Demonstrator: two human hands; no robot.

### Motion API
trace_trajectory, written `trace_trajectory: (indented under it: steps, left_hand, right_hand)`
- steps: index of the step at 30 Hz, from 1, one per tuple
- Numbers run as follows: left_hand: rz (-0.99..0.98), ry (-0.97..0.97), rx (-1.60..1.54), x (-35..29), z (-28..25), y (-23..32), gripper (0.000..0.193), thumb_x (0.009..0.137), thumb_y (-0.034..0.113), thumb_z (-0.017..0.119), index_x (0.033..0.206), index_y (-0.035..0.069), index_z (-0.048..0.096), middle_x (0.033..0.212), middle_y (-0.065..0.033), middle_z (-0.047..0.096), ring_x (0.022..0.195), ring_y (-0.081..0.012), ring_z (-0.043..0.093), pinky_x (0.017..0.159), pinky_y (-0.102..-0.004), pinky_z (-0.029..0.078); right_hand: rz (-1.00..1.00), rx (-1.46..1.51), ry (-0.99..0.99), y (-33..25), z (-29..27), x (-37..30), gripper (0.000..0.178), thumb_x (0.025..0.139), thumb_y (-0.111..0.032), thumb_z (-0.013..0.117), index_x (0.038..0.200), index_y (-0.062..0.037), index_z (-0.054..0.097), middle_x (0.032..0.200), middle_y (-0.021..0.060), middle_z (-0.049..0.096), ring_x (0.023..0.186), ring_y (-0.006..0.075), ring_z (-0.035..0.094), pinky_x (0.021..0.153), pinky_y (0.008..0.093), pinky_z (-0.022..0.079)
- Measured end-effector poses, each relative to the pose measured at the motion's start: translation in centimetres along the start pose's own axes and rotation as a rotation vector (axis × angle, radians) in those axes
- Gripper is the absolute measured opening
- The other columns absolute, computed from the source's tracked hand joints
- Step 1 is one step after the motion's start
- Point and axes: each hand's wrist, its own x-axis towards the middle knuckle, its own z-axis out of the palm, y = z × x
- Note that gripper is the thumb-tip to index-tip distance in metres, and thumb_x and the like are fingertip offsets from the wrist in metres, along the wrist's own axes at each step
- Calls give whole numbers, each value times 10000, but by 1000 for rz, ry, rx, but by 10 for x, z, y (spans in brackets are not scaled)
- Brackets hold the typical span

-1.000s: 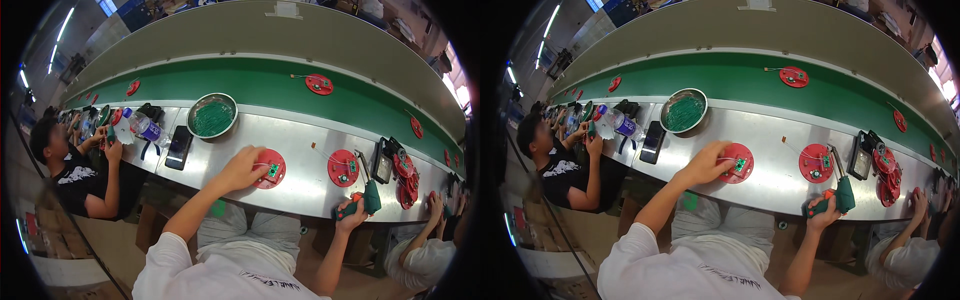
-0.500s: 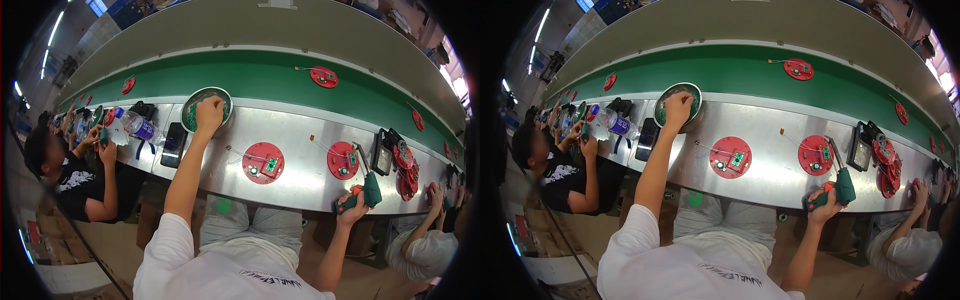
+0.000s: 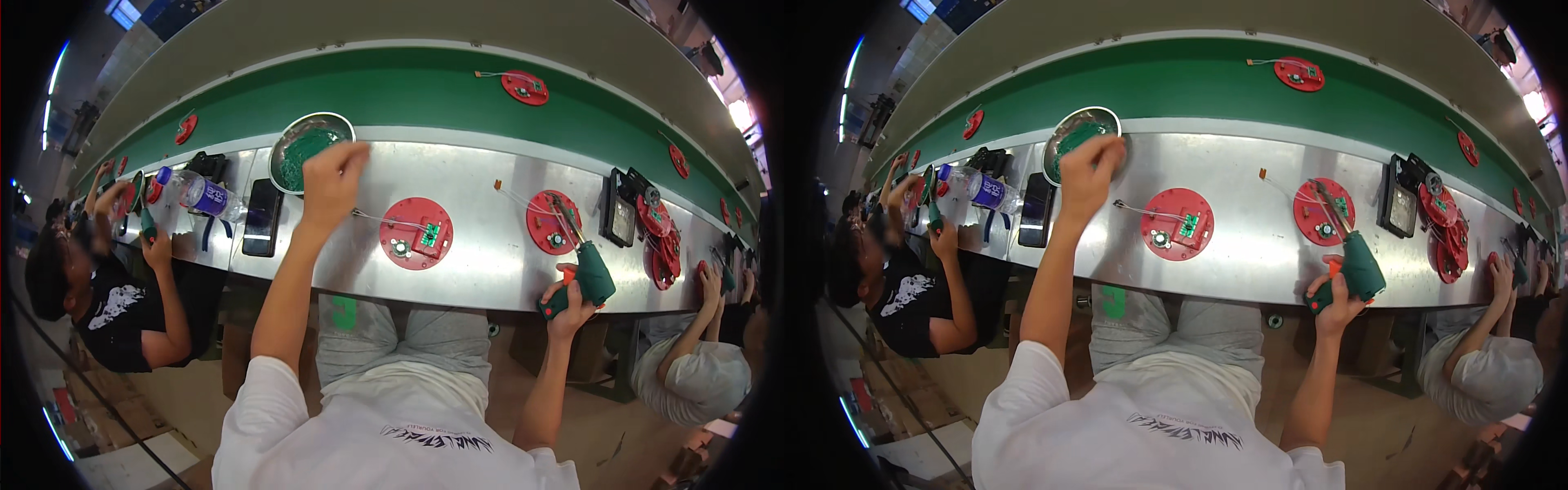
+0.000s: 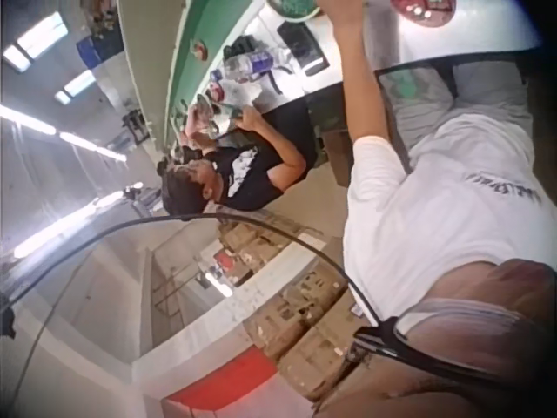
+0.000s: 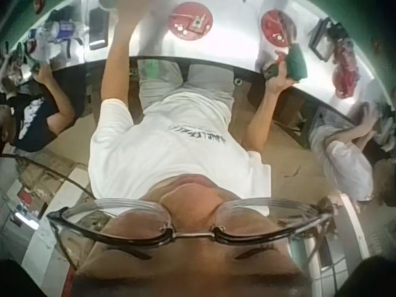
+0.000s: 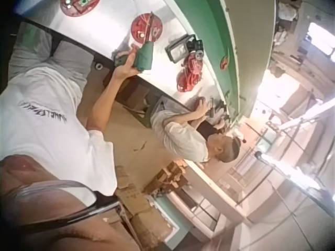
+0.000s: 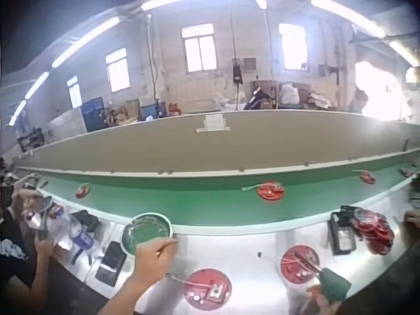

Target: The person takes components from a conveyor belt and wires from a metal bowl, then solders the wires onto circuit boards attached to plastic bases using a soldering iron.

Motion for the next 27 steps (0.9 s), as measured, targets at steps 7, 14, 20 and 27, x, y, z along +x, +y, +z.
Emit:
trace_trajectory:
  steps: [7,14,20,27]
  left_hand:
    - [96,-215,-87,-91,24,28,97,829,9,683,923,-12,693,847,-133,668,714,-294,652,648,-364,522]
    - [221,-107,15,-106,58,6,68,811,7,686,877,2,673,841,-116,646,725,-308,635,629,-402,515]
    - [242,-100,18,-106,60,2,81,796,9,697,873,11,670,829,-108,637,722,-304,629,625,-400,508]
    - [283,-84,28,-105,62,-3,76,782,10,696,850,17,662,811,-99,625,712,-284,623,618,-391,512]
  right_hand:
    - [83,-219,-292,-7,29,-48,298,814,-16,678,1103,58,676,985,114,708,695,169,611,666,271,498]
    - [139,-369,-489,-30,61,-46,206,745,25,699,945,50,658,816,99,598,663,186,548,623,278,449]
    - [136,-397,-496,-25,73,-48,196,739,39,688,934,47,666,823,113,612,640,198,547,604,283,448]
    - [252,-394,-448,-26,68,-49,174,777,18,665,947,52,674,825,115,649,613,176,567,589,285,464]
